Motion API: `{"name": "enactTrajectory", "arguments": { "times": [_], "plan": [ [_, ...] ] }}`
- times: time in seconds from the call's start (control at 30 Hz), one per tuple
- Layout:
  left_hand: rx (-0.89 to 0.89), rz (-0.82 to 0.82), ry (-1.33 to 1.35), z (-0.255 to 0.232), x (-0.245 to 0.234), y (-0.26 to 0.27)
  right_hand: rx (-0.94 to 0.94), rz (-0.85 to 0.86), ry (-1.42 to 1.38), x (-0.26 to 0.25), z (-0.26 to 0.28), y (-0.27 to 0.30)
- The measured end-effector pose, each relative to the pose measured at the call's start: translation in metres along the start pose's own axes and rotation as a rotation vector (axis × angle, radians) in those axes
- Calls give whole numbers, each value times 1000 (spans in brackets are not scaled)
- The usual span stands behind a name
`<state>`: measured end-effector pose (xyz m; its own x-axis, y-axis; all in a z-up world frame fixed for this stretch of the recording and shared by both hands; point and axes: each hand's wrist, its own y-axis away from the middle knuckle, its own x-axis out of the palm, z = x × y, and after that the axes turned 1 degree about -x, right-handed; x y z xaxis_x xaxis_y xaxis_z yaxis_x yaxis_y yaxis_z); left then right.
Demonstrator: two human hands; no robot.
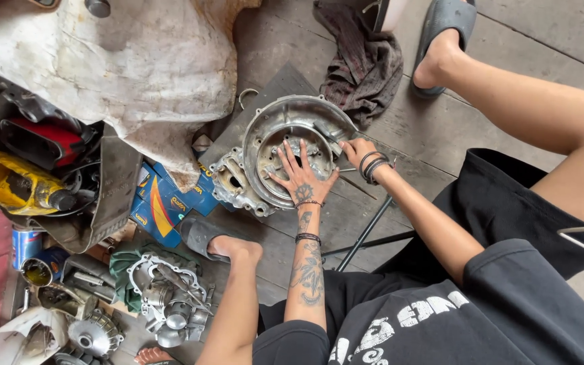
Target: The person scrapes the inside of a metallic engine casing with a metal tool, then wipes the surface with a dark cloth. The person continues to scrape and wipe the interior of the casing repeatedly.
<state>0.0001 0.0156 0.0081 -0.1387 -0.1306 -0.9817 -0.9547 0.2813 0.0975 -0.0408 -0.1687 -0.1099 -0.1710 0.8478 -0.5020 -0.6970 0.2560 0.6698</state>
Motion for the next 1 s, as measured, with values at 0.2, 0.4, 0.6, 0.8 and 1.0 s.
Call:
{"name": "enactTrajectory", "arguments": {
  "times": [0.2, 0.4, 0.6, 0.8, 1.0],
  "plan": [
    [-8, 4, 24, 0, 0, 0, -60, 26, 174, -22, 18, 3],
    [50, 69, 35, 2, -14, 1, -1, 162, 731, -142, 101, 66],
    [45, 71, 44, 3, -10, 1, -205, 290, 715, -168, 139, 78],
    [49, 58, 45, 3, -10, 1, -406, 118, 835, -144, 109, 54],
    [46, 81, 55, 4, -9, 1, -425, 156, 959, -157, 131, 36]
  ]
}}
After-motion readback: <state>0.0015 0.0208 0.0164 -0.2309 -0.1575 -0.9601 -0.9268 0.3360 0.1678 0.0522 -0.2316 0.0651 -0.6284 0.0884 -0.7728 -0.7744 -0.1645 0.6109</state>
